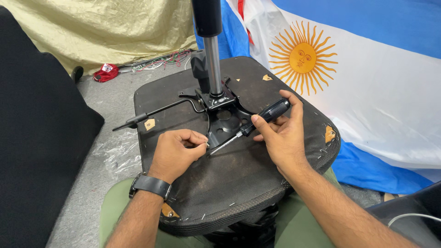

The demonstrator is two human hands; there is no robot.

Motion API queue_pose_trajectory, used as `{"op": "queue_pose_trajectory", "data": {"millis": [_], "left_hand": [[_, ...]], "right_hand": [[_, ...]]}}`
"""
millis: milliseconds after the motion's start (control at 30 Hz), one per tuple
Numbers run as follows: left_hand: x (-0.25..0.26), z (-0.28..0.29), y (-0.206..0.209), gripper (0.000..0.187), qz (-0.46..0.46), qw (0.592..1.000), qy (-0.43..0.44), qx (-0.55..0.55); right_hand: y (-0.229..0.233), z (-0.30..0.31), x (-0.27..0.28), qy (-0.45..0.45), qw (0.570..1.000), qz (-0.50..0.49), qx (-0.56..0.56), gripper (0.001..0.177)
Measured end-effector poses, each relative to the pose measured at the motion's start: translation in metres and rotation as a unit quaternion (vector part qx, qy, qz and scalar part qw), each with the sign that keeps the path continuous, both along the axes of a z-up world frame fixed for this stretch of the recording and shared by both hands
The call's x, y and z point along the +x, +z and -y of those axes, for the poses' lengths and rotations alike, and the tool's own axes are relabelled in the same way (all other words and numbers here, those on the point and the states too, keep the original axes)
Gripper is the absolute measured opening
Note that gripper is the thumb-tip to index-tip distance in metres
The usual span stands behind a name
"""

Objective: The person uses a screwdriver to fasten screws into the metal base of an office chair seat. They tighten multiple screws one by one, repositioning the seat as needed to access different screw holes.

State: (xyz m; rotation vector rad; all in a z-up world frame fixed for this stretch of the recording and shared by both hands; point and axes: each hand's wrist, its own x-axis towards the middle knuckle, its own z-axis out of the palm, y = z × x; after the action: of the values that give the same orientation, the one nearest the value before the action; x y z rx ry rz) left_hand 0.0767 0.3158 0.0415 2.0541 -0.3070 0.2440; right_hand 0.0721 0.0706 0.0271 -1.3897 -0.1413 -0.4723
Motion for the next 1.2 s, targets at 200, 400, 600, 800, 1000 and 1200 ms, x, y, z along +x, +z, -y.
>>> {"op": "queue_pose_trajectory", "data": {"millis": [200,400,600,800,1000,1200], "left_hand": [[-0.002,-0.001,-0.001,0.005,0.053,0.998,-0.012,0.043],[0.000,0.000,0.000,0.004,0.052,0.997,-0.026,0.049],[0.005,0.004,-0.001,0.006,0.068,0.994,-0.041,0.074],[0.005,0.003,-0.006,0.004,0.044,0.998,-0.045,0.006],[0.009,0.000,-0.006,0.021,-0.117,0.993,-0.020,-0.028],[0.009,0.005,-0.012,0.029,-0.095,0.990,-0.030,-0.097]], "right_hand": [[0.000,0.000,-0.001,-0.004,1.000,0.002,-0.003,0.075],[0.000,-0.002,-0.002,0.014,0.999,0.041,-0.009,0.075],[-0.002,-0.003,-0.002,0.014,0.999,0.022,-0.030,0.075],[-0.003,-0.003,-0.001,0.027,0.998,0.062,-0.007,0.077],[0.003,0.000,-0.003,0.004,0.995,0.094,0.013,0.079],[0.023,0.000,0.000,-0.018,0.992,0.125,0.011,0.080]]}}
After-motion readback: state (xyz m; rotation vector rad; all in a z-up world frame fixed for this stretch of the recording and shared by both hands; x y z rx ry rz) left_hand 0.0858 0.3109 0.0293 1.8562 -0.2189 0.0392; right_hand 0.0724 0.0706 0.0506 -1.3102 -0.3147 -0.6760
